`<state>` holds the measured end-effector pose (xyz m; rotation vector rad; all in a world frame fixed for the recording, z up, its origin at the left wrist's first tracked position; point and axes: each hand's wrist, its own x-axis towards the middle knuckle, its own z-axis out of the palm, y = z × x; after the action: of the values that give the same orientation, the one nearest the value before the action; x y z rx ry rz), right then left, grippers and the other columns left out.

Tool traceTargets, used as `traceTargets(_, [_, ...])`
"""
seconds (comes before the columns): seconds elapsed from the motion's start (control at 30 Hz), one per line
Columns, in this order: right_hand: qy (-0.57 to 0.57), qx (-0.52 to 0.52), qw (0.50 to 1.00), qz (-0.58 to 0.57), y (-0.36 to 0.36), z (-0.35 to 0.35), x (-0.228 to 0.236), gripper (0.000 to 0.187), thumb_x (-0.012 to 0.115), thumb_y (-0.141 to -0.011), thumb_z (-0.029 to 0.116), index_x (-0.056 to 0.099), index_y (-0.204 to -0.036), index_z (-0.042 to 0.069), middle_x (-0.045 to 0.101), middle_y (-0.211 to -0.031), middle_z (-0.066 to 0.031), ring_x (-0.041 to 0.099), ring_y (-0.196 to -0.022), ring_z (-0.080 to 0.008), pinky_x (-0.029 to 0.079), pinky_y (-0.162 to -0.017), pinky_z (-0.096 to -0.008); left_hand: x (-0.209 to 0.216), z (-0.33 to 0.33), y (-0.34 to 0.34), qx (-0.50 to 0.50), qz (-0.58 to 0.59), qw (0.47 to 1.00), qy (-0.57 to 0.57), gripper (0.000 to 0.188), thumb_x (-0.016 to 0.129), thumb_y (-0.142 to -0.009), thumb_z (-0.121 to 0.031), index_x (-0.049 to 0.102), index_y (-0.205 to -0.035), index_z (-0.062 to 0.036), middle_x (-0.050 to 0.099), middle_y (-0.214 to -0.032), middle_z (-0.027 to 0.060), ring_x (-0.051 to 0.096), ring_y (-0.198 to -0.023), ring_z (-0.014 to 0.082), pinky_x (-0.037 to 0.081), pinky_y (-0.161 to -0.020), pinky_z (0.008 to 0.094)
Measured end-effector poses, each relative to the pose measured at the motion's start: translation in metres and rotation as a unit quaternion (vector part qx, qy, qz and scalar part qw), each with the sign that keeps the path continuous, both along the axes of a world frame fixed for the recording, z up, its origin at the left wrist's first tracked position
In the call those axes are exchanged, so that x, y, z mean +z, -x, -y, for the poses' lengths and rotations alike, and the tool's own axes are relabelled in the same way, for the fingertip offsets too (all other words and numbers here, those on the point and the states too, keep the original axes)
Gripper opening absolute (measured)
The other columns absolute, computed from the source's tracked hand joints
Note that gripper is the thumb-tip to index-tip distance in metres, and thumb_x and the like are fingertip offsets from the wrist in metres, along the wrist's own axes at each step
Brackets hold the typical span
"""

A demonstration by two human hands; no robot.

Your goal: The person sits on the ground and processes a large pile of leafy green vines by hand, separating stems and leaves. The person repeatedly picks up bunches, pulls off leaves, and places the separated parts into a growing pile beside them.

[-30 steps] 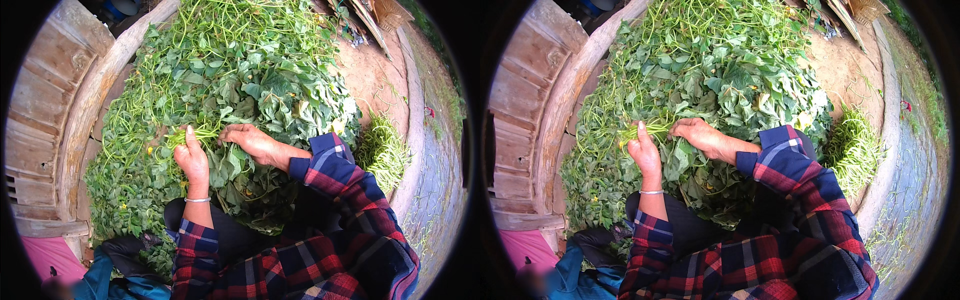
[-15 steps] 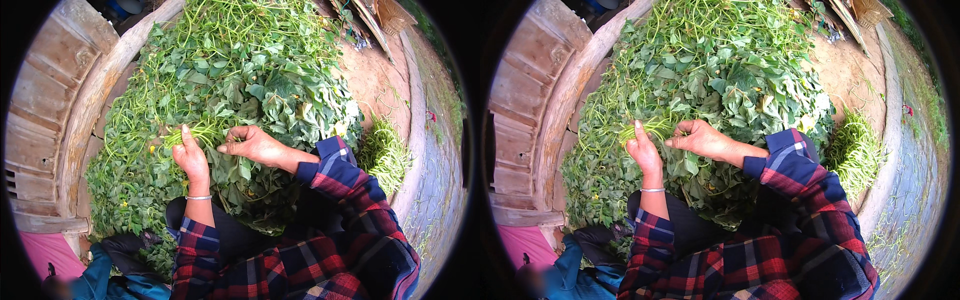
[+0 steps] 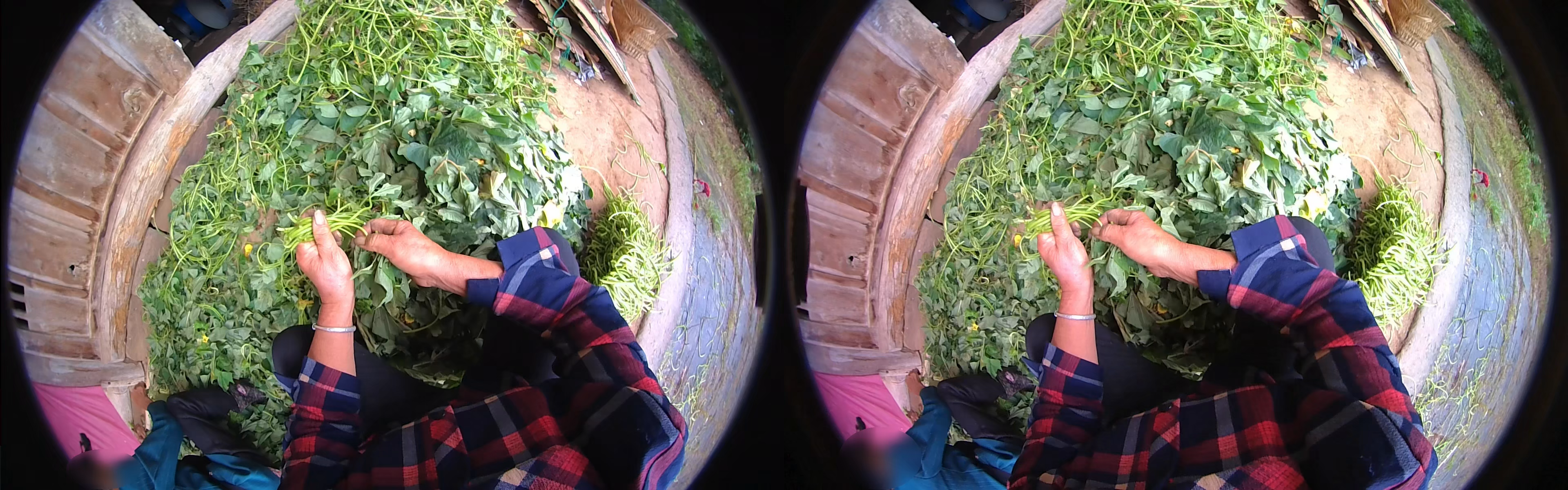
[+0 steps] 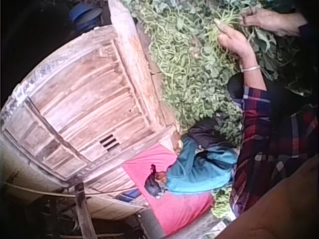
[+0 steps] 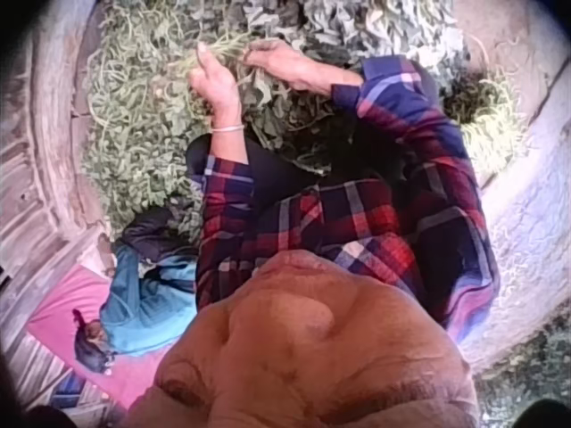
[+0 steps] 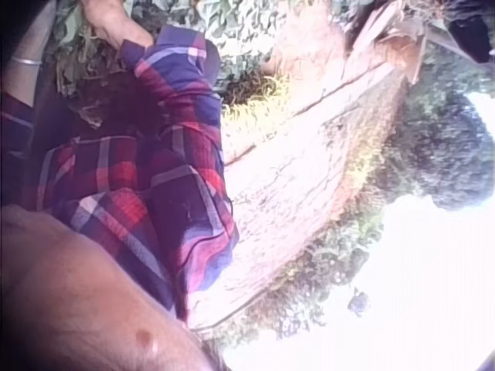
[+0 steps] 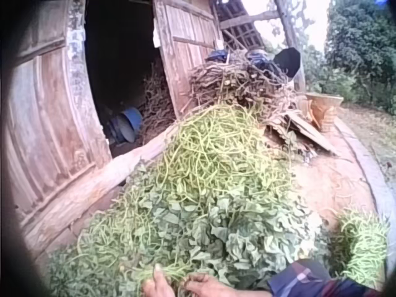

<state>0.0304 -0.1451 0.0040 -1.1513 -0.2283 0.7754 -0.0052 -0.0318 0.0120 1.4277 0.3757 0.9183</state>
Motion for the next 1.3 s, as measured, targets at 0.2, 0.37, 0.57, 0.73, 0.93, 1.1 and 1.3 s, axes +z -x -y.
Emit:
traceTargets(0.2, [0.115, 0.157, 0.980, 0.034, -0.004, 0.006, -0.003, 0.020, 0.060, -0.075, 0.016, 0.065, -0.088, 0.002, 0.063, -0.085, -0.0060, 0.054, -0.081, -0.0142, 0.042, -0.077, -0.0259, 0.001, 0.006, 0.004, -0.013, -0.053, 0.996, -0.077, 0.024, 0.051, -0.093, -0.023, 0.059, -0.091, 0.0002, 0.049, -0.065, -0.0054, 0.039, -0.055, 0.0024, 0.032, -0.048, 0.0198])
traceTargets(0.37, [0.096, 0.228, 0.968, 0.046, -0.014, 0.028, 0.052, 0.020, 0.063, -0.079, 0.021, 0.065, -0.088, 0.004, 0.063, -0.079, -0.0024, 0.055, -0.074, -0.0110, 0.044, -0.073, -0.0266, 0.007, -0.027, 0.005, 0.001, -0.024, 0.997, 0.072, 0.023, 0.053, -0.092, -0.026, 0.058, -0.086, -0.0048, 0.053, -0.073, -0.0042, 0.042, -0.058, 0.0036, 0.035, -0.051, 0.0184])
traceTargets(0.57, [0.038, -0.013, 0.956, 0.290, -0.073, 0.056, 0.022, 0.012, 0.070, -0.077, 0.010, 0.061, -0.085, 0.006, 0.055, -0.073, 0.0032, 0.050, -0.069, -0.0079, 0.042, -0.067, -0.0228, 0.013, -0.026, 0.001, -0.034, -0.034, 0.990, 0.129, 0.020, 0.056, -0.090, -0.025, 0.057, -0.088, -0.0053, 0.054, -0.074, -0.0022, 0.043, -0.058, 0.0048, 0.036, -0.051, 0.0190])
traceTargets(0.73, [0.326, 0.056, 0.737, 0.589, -0.048, 0.042, 0.025, 0.023, 0.059, -0.079, 0.023, 0.062, -0.099, 0.012, 0.060, -0.094, -0.0084, 0.060, -0.084, -0.0308, 0.049, -0.072, -0.0417, 0.011, -0.024, 0.003, -0.099, -0.053, 0.985, 0.129, 0.016, 0.055, -0.091, -0.023, 0.056, -0.093, -0.0072, 0.055, -0.081, -0.0026, 0.043, -0.061, 0.0033, 0.036, -0.052, 0.0174])
traceTargets(0.93, [0.242, 0.098, 0.756, 0.601, -0.050, 0.044, 0.019, 0.016, 0.059, -0.077, 0.020, 0.062, -0.087, 0.009, 0.061, -0.091, -0.0093, 0.060, -0.082, -0.0309, 0.049, -0.070, -0.0404, 0.015, -0.031, 0.004, -0.064, -0.036, 0.985, 0.156, 0.013, 0.056, -0.091, -0.021, 0.055, -0.093, -0.0081, 0.055, -0.084, -0.0025, 0.043, -0.060, 0.0027, 0.035, -0.050, 0.0164])
traceTargets(1.1, [0.237, 0.079, 0.784, 0.568, -0.047, 0.038, 0.016, 0.015, 0.059, -0.073, 0.018, 0.060, -0.082, 0.007, 0.062, -0.084, -0.0121, 0.059, -0.081, -0.0332, 0.049, -0.069, -0.0401, 0.015, -0.034, 0.005, -0.057, -0.049, 0.988, 0.136, 0.017, 0.057, -0.090, -0.024, 0.055, -0.087, -0.0078, 0.055, -0.079, -0.0024, 0.042, -0.060, 0.0035, 0.035, -0.050, 0.0178])
traceTargets(1.3, [0.105, -0.012, 0.989, 0.104, -0.058, 0.033, 0.014, 0.022, 0.056, -0.077, 0.016, 0.062, -0.088, -0.002, 0.062, -0.084, -0.0031, 0.052, -0.084, -0.0119, 0.039, -0.082, -0.0246, 0.012, -0.032, 0.006, -0.076, -0.048, 0.987, 0.131, 0.014, 0.055, -0.091, -0.023, 0.054, -0.096, -0.0096, 0.055, -0.087, -0.0030, 0.041, -0.061, 0.0024, 0.035, -0.051, 0.0164])
